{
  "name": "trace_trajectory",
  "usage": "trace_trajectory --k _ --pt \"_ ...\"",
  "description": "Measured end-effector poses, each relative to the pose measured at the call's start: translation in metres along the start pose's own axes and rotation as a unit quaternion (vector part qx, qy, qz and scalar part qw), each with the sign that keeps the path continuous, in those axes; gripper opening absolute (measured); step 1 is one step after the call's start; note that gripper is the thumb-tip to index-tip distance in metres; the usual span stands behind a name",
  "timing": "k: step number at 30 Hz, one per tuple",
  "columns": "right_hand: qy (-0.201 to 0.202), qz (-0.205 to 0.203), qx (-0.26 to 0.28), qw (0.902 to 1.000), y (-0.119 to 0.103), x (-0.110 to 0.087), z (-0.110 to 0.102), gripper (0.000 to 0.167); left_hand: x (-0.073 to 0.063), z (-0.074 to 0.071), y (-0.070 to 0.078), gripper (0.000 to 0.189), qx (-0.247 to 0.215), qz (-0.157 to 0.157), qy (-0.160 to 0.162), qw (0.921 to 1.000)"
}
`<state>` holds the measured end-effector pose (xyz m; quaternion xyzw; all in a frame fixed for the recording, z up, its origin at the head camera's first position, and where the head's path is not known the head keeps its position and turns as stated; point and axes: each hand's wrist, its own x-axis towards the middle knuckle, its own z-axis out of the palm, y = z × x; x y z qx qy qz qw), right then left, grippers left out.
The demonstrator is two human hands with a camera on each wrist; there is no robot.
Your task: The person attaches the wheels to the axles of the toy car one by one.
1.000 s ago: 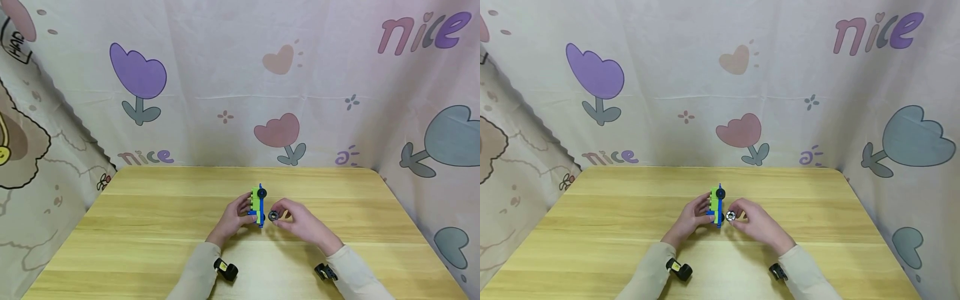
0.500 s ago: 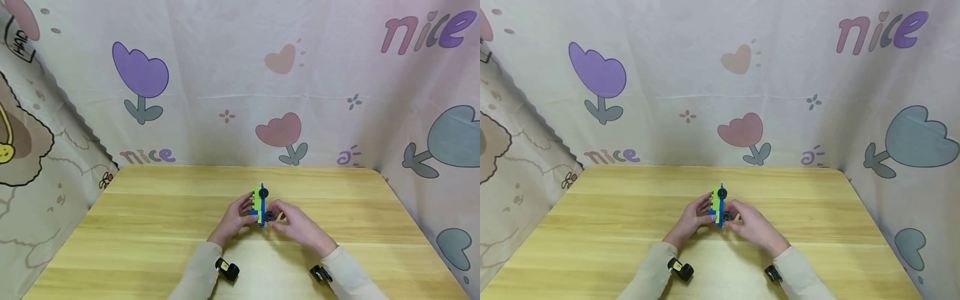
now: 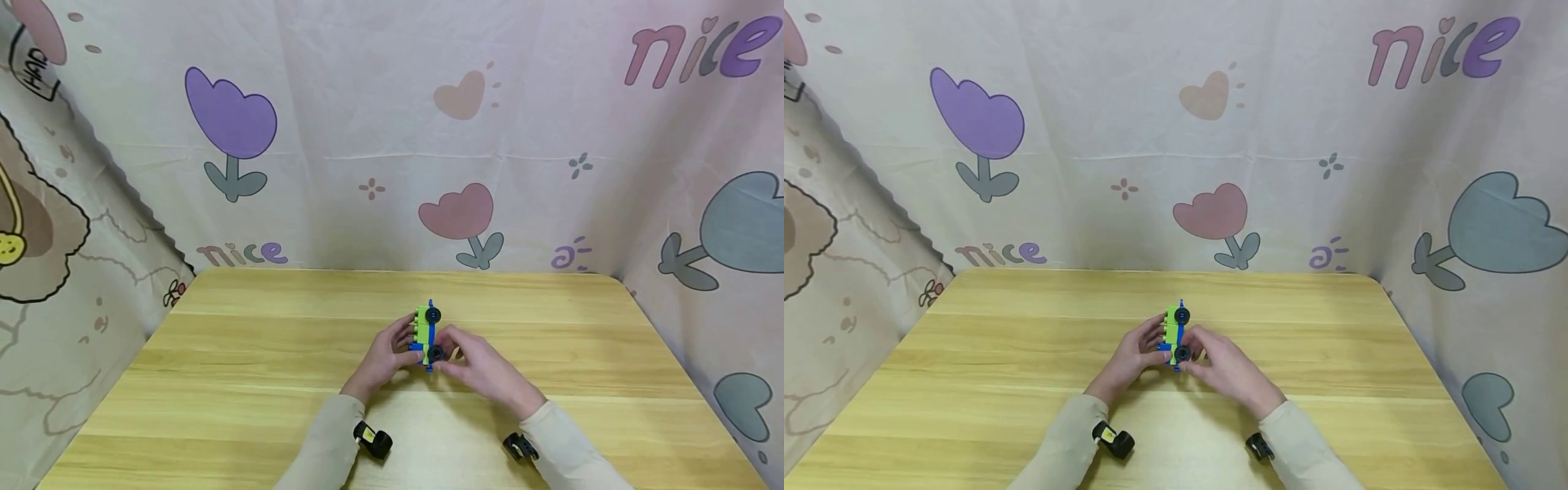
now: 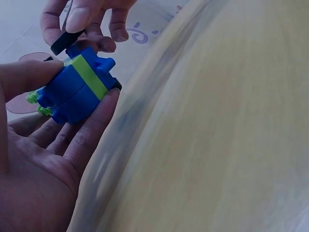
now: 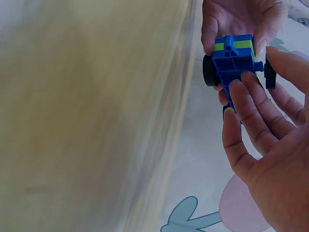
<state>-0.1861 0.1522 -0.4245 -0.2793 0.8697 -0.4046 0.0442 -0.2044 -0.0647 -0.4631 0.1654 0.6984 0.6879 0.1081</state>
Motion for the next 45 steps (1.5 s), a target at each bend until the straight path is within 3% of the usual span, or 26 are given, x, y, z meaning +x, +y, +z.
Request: trace_trajectory --k 16,24,31,38,45 --pt "0.004 -0.01 -0.016 0.9998 -0.0035 -0.0007 0.0005 0.028 -0.001 0.0014 0.0003 0.07 -0.022 0.008 -0.009 0.9997" --pt "0.002 -0.01 -0.005 0.9999 -0.0058 0.0009 0.0014 0.028 -0.0027 0.0002 0.0006 0.078 0.0 0.004 -0.008 1.0" --pt "0.007 -0.017 0.02 0.9996 -0.0053 0.004 0.0014 0.016 -0.0029 -0.0024 0.0043 0.078 -0.005 0.002 -0.001 1.0" --pt "0.025 0.011 0.05 0.9984 -0.0052 0.0034 0.0016 0.016 -0.0011 -0.0015 0.0063 0.077 -0.021 0.004 0.001 0.9998" --pt "0.016 0.02 0.05 0.9984 -0.0041 0.0031 0.0008 0.012 -0.0003 -0.0014 0.0049 0.075 -0.032 0.008 0.004 0.9995"
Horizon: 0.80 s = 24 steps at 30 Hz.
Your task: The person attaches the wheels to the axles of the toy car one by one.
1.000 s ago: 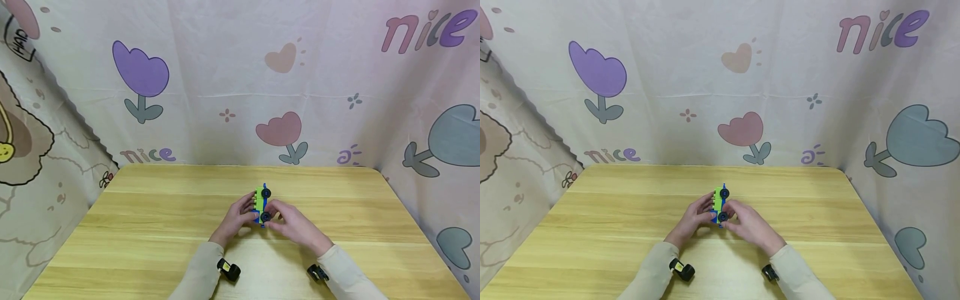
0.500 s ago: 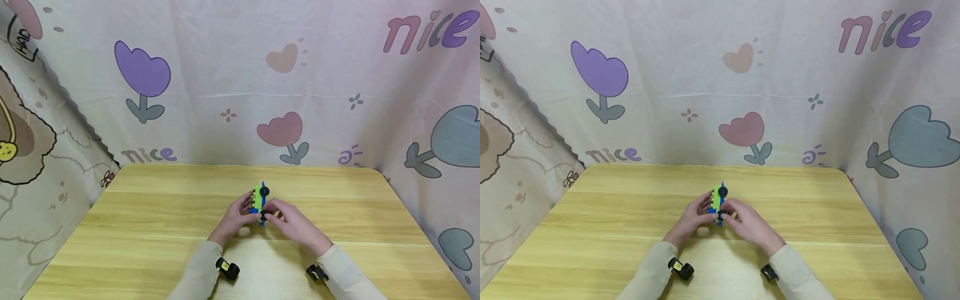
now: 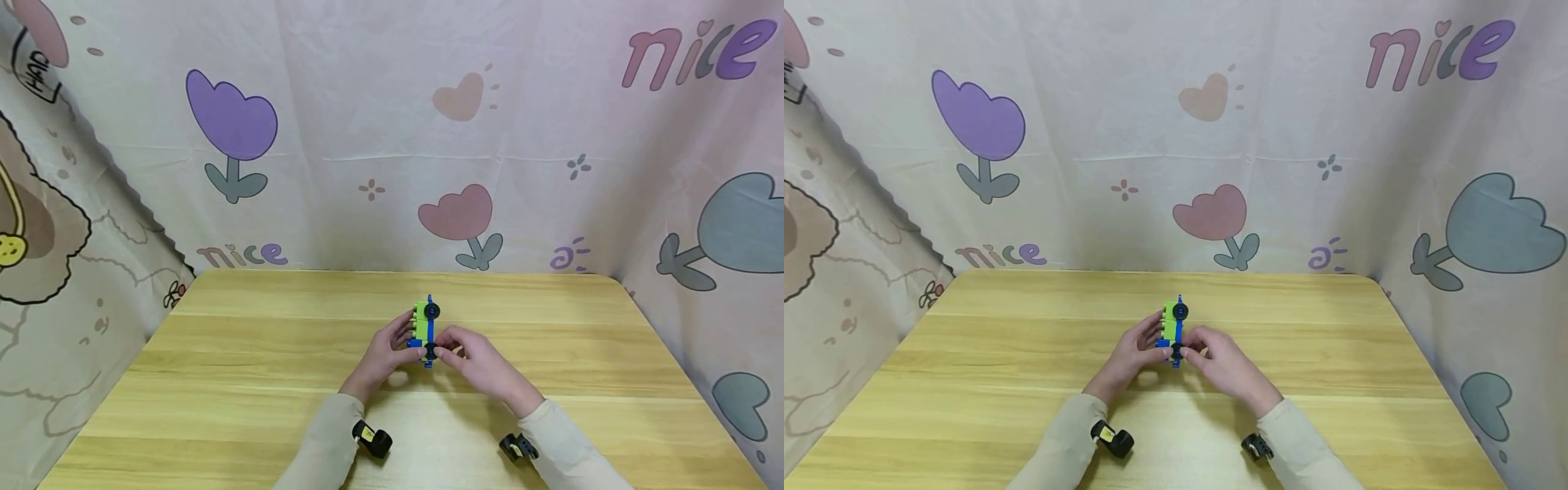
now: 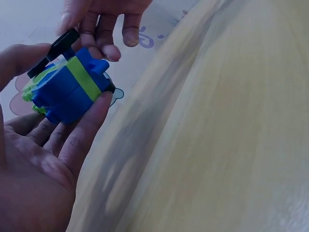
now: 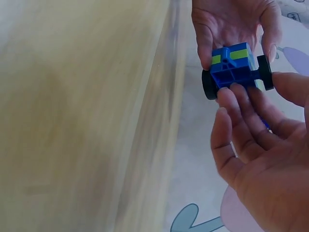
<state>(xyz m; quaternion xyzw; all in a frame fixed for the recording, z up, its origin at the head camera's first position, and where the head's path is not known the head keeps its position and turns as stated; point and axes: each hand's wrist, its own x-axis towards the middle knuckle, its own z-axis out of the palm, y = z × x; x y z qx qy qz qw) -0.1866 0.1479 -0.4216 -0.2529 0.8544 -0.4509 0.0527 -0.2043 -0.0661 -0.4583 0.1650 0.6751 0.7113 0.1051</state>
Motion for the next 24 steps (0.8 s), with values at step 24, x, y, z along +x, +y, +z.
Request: trace_trajectory --k 24 --pt "-0.046 0.049 0.178 0.9818 -0.0061 -0.0003 -0.0007 0.019 -0.0024 0.0024 0.0038 0.081 -0.005 -0.002 -0.035 0.9994"
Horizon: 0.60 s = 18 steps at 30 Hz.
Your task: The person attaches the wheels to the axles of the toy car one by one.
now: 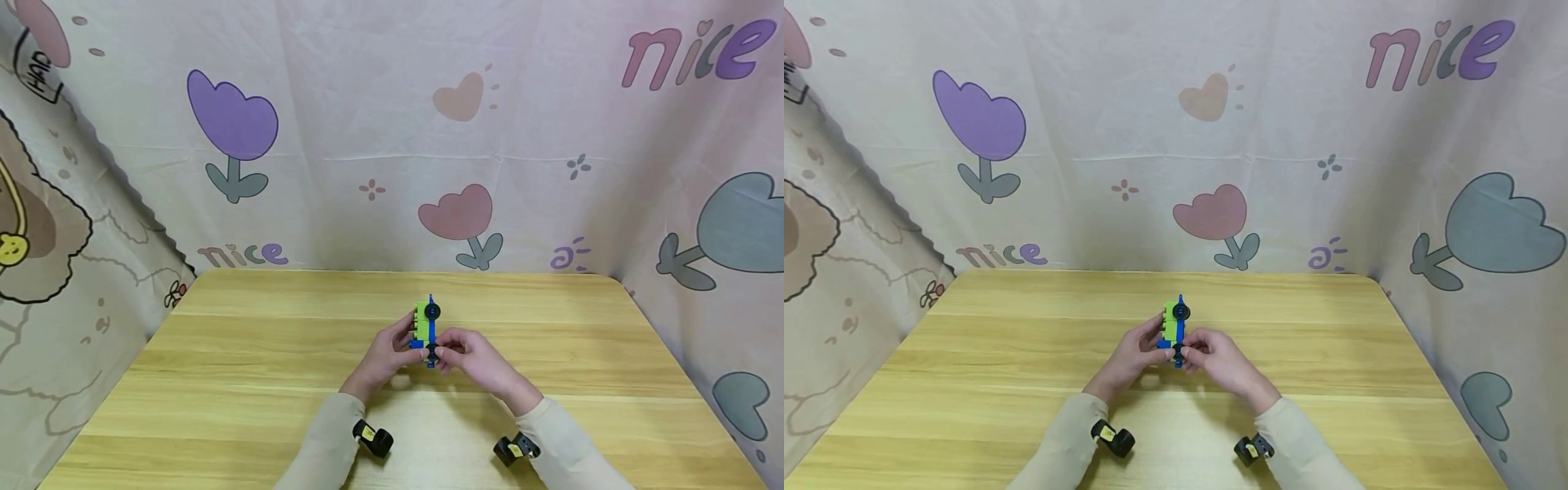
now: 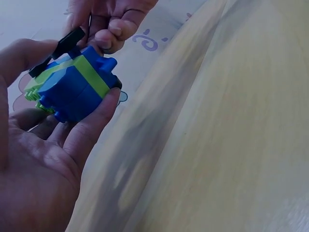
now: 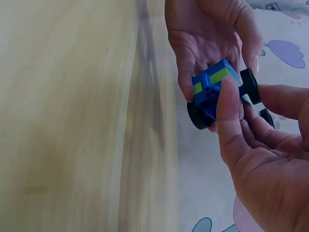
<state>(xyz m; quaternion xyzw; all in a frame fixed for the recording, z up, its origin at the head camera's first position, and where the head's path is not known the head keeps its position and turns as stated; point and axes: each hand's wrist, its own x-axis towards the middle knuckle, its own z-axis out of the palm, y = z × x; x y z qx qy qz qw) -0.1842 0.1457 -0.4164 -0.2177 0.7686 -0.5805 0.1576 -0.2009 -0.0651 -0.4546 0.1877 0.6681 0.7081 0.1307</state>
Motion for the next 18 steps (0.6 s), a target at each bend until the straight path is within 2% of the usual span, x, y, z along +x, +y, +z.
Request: trace_trajectory --k 11,18 --pt "0.002 0.007 -0.01 0.9999 0.0001 -0.0003 -0.001 0.016 0.0024 0.0028 -0.0021 0.08 -0.004 0.012 -0.014 0.9998" --pt "0.007 0.0 -0.016 0.9998 0.0002 0.0022 0.0009 0.016 0.0031 0.0008 -0.0013 0.081 0.01 -0.009 0.015 0.9998"
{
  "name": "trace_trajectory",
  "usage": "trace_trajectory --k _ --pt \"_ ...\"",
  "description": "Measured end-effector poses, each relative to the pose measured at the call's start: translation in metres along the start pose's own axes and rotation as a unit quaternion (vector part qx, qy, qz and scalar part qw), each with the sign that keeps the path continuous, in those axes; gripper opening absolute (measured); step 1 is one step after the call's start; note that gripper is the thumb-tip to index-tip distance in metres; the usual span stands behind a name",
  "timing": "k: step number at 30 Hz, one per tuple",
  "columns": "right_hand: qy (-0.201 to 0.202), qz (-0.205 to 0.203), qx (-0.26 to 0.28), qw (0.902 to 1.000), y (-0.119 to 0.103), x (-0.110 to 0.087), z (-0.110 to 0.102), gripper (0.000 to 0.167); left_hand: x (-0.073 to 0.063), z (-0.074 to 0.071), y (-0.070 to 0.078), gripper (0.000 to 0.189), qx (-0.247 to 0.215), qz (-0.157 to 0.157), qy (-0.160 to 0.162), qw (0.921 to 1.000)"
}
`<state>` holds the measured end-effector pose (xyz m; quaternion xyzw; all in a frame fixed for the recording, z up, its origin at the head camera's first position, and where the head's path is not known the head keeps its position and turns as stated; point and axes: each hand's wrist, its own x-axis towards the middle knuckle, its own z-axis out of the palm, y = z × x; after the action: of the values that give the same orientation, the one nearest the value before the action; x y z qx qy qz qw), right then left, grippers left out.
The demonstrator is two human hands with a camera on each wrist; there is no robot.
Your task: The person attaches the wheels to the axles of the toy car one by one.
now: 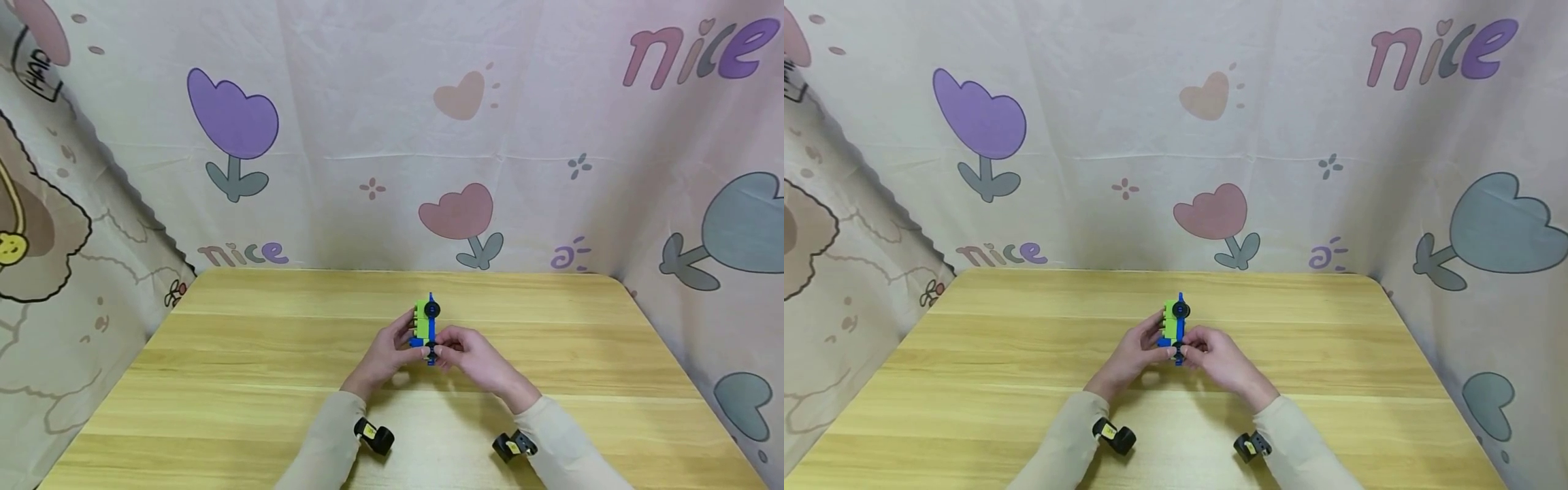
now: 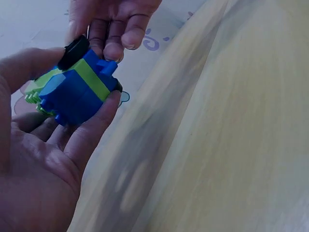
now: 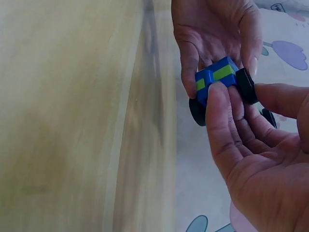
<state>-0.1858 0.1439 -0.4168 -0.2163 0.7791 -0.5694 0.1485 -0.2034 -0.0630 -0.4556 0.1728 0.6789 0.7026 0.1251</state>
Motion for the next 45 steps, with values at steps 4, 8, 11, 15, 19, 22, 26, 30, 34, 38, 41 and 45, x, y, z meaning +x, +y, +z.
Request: trace_trajectory --k 4,8,11,15,19,22,26,30,34,38,41,45 --pt "0.004 0.002 -0.005 1.0 0.001 -0.001 -0.002 0.016 0.0 0.0 0.0 0.072 -0.005 0.001 0.001 1.0" --pt "0.006 0.005 -0.01 0.9999 0.003 -0.003 -0.004 0.016 -0.002 0.0 0.0 0.057 -0.021 0.005 0.001 0.9998" --pt "0.009 0.007 -0.011 0.9999 0.005 -0.004 -0.005 0.016 -0.002 0.001 0.001 0.052 -0.026 0.009 0.0 0.9996" --pt "0.012 0.006 -0.01 0.9999 0.006 -0.006 -0.006 0.018 -0.001 0.001 0.001 0.048 -0.02 0.014 0.005 0.9997" --pt "0.023 0.004 -0.018 0.9996 0.007 -0.006 -0.005 0.018 -0.001 0.001 0.0 0.044 0.008 0.02 0.024 0.9995" --pt "0.05 -0.003 -0.04 0.9979 0.007 -0.005 -0.004 0.016 -0.001 0.0 -0.001 0.043 0.021 0.024 0.033 0.999" --pt "0.104 -0.01 -0.061 0.9927 0.005 -0.004 -0.007 0.014 -0.001 -0.001 -0.002 0.041 0.025 0.022 0.039 0.9987" --pt "0.154 -0.009 -0.057 0.9864 0.002 -0.005 -0.017 0.014 -0.002 -0.002 -0.001 0.04 0.025 0.016 0.042 0.9987" --pt "0.201 -0.016 -0.071 0.9769 -0.005 -0.004 -0.031 0.012 -0.003 -0.002 -0.001 0.041 0.022 0.014 0.036 0.999" --pt "0.214 -0.029 -0.095 0.9717 -0.012 -0.001 -0.043 0.018 -0.004 -0.002 0.002 0.039 0.023 0.004 0.031 0.9993" --pt "0.193 -0.031 -0.111 0.9744 -0.012 0.003 -0.048 0.023 -0.004 -0.002 0.002 0.037 0.024 0.001 0.027 0.9994" --pt "0.147 -0.028 -0.126 0.9806 -0.006 0.007 -0.05 0.026 -0.004 -0.002 0.001 0.036 0.028 0.004 0.018 0.9994"
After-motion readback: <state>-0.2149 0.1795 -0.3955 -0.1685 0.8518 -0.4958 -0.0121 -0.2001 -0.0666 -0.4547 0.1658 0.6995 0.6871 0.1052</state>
